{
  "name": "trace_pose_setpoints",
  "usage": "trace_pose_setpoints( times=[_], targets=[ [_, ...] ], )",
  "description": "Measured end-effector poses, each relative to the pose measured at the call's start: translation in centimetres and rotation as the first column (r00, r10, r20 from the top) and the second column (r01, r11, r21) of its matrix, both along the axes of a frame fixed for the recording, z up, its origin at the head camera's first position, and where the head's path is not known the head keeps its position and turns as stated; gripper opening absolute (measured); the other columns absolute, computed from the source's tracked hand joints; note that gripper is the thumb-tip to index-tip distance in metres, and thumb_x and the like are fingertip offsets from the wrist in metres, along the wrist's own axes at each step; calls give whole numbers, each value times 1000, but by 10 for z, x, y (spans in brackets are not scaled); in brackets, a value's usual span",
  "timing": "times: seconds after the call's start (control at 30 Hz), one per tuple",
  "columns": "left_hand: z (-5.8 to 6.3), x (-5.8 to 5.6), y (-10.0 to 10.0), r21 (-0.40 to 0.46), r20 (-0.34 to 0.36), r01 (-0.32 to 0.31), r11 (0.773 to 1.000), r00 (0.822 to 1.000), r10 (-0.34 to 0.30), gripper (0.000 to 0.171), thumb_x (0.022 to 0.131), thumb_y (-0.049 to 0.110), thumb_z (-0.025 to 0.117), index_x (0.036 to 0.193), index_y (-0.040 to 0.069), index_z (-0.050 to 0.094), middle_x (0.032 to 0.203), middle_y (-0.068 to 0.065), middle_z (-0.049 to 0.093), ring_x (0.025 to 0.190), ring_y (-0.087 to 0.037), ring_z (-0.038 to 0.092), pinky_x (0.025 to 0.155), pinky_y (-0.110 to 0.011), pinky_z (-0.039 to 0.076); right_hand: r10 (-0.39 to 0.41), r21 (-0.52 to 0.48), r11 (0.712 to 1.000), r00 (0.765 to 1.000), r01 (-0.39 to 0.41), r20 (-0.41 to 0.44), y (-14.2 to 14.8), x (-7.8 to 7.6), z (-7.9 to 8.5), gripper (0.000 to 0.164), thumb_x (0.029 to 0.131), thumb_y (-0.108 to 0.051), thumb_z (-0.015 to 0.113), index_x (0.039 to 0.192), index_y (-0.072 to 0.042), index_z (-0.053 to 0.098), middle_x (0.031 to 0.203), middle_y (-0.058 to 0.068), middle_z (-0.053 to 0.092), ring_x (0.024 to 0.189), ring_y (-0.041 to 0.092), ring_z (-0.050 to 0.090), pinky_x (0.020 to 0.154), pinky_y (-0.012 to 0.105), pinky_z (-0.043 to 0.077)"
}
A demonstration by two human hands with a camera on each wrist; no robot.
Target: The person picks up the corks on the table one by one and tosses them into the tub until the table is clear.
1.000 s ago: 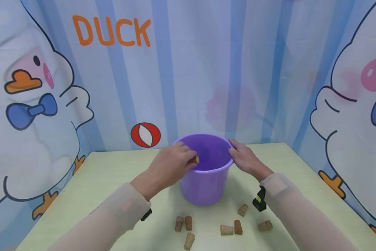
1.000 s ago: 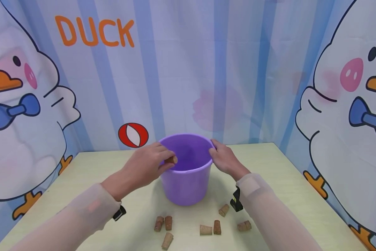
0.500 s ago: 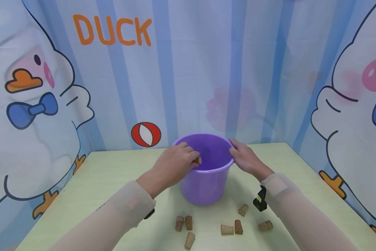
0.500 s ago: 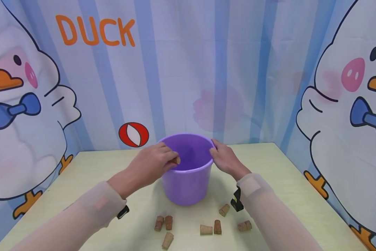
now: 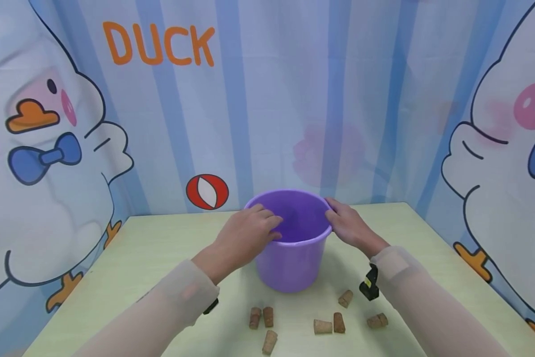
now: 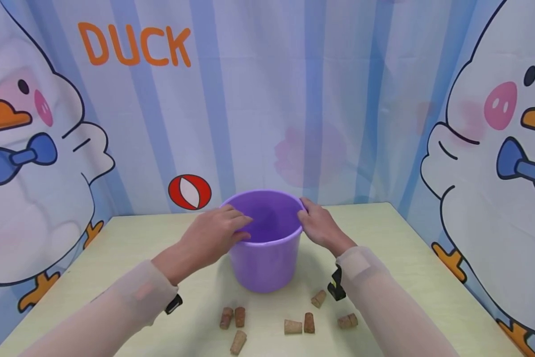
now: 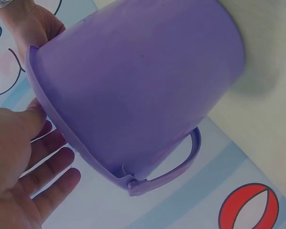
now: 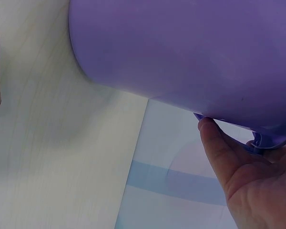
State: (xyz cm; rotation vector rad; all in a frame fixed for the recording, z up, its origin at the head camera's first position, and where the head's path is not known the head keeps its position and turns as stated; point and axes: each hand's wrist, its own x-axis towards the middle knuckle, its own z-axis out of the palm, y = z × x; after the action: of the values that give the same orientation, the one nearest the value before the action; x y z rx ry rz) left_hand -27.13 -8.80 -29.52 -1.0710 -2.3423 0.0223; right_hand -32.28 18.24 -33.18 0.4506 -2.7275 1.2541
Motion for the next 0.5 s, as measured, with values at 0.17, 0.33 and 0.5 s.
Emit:
trace_pose_setpoints(
  times=[0.17, 0.33, 0.5],
  targets=[
    [0, 2, -7, 66, -31, 30, 997, 999, -28, 28, 90, 24, 80, 114, 10, 77, 104, -2, 76, 99, -19, 69, 85, -31, 60, -3, 5, 1000, 1000, 3, 0, -1, 0, 1, 52, 105, -21, 32, 154, -7, 42, 124, 17, 65, 100, 29, 63, 87, 46, 50],
    [0, 5, -14, 131, -62, 58, 990, 997, -50, 22, 88, 20, 82, 108, 11, 78, 99, 0, 76, 94, -18, 69, 80, -29, 60, 2, 0, 1000, 1000, -2, -1, -1, -1, 1, 54, 105, -21, 32, 156, -5, 39, 130, 18, 64, 105, 31, 63, 91, 48, 50],
    [-1, 10, -20, 183, -46, 77, 980, 996, -70, 22, 87, 16, 83, 108, 9, 77, 98, -2, 75, 94, -19, 69, 81, -31, 59, 8, -9, 1000, 1000, -7, 4, -1, -1, 0, 54, 105, -20, 32, 157, -5, 38, 131, 20, 63, 107, 34, 63, 91, 48, 49]
  ],
)
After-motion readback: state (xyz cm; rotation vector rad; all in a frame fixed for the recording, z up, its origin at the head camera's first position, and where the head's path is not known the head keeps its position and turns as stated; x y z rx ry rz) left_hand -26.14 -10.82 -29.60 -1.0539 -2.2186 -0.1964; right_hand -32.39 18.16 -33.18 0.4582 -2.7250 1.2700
